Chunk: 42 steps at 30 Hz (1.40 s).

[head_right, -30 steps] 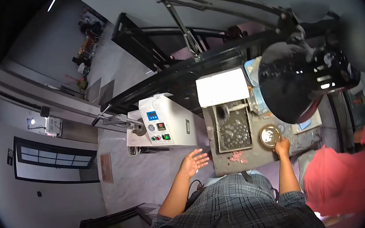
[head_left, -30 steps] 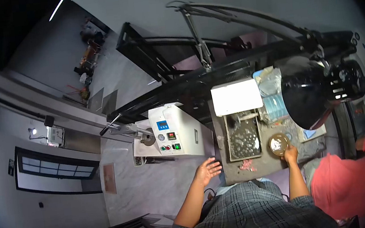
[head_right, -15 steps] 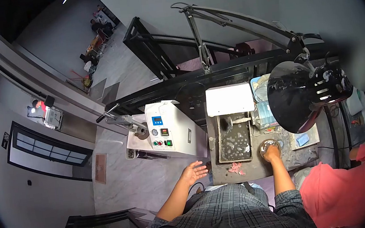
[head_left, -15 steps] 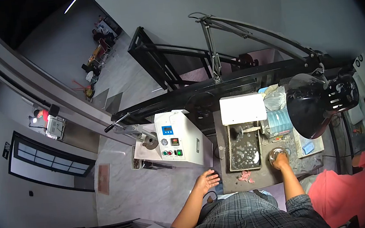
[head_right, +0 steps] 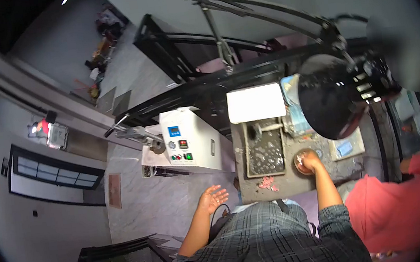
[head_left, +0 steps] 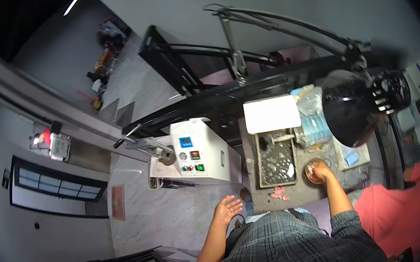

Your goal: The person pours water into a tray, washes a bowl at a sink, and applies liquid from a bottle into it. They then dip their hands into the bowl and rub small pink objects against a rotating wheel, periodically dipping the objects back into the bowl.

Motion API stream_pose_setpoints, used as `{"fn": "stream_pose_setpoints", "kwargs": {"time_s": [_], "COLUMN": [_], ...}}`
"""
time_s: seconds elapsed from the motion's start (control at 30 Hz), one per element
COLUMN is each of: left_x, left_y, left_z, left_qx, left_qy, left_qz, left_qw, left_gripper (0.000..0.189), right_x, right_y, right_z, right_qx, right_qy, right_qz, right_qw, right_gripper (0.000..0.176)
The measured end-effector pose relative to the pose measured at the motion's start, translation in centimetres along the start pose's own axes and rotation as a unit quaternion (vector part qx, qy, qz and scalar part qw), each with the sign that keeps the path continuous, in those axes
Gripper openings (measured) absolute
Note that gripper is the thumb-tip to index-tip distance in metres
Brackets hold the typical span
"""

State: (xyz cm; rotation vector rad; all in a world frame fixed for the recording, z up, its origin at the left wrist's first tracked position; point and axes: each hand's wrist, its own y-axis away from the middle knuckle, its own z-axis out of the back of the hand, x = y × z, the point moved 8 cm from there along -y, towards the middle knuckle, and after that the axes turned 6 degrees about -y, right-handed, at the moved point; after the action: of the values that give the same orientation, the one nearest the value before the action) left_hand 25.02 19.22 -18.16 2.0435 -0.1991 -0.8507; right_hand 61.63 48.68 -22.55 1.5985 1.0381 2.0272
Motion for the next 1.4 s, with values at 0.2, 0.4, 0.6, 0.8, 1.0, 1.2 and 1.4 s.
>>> {"fn": "stream_pose_setpoints", "kwargs": {"time_s": [0.2,0.4,0.6,0.8,1.0,1.2,1.4], "left_x": [-1.2,-0.9,-1.0,-0.1,0.1,2.2,0.7], "left_y": [1.3,1.1,2.1,4.3,7.2,7.5,7.4], "left_z": [-1.4,-2.5,-3.1,-1.8,1.7,3.7,3.2], "left_qx": [-0.005,0.009,-0.009,-0.051,-0.098,-0.135,-0.121], "left_qy": [0.020,0.030,0.034,0.044,0.084,0.133,0.131], "left_qz": [-0.015,-0.004,-0.017,-0.018,-0.058,-0.036,-0.036], "left_qw": [1.000,1.000,0.999,0.998,0.990,0.981,0.983], "left_gripper": [0.041,0.041,0.043,0.044,0.046,0.045,0.045], "right_x": [3.4,3.2,8.7,9.9,9.1,9.1,14.0], "right_y": [2.1,4.4,4.8,-1.1,-3.7,-3.7,5.1], "right_z": [1.6,1.4,6.7,7.2,4.9,4.9,3.5], "right_qx": [-0.052,-0.095,-0.235,-0.264,-0.203,-0.151,-0.186], "right_qy": [0.113,0.185,0.174,0.379,0.462,0.492,0.572], "right_qz": [0.209,0.300,0.326,0.368,0.274,0.217,0.210], "right_qw": [0.970,0.931,0.899,0.806,0.819,0.829,0.771], "right_gripper": [0.014,0.018,0.016,0.049,0.057,0.064,0.069]}}
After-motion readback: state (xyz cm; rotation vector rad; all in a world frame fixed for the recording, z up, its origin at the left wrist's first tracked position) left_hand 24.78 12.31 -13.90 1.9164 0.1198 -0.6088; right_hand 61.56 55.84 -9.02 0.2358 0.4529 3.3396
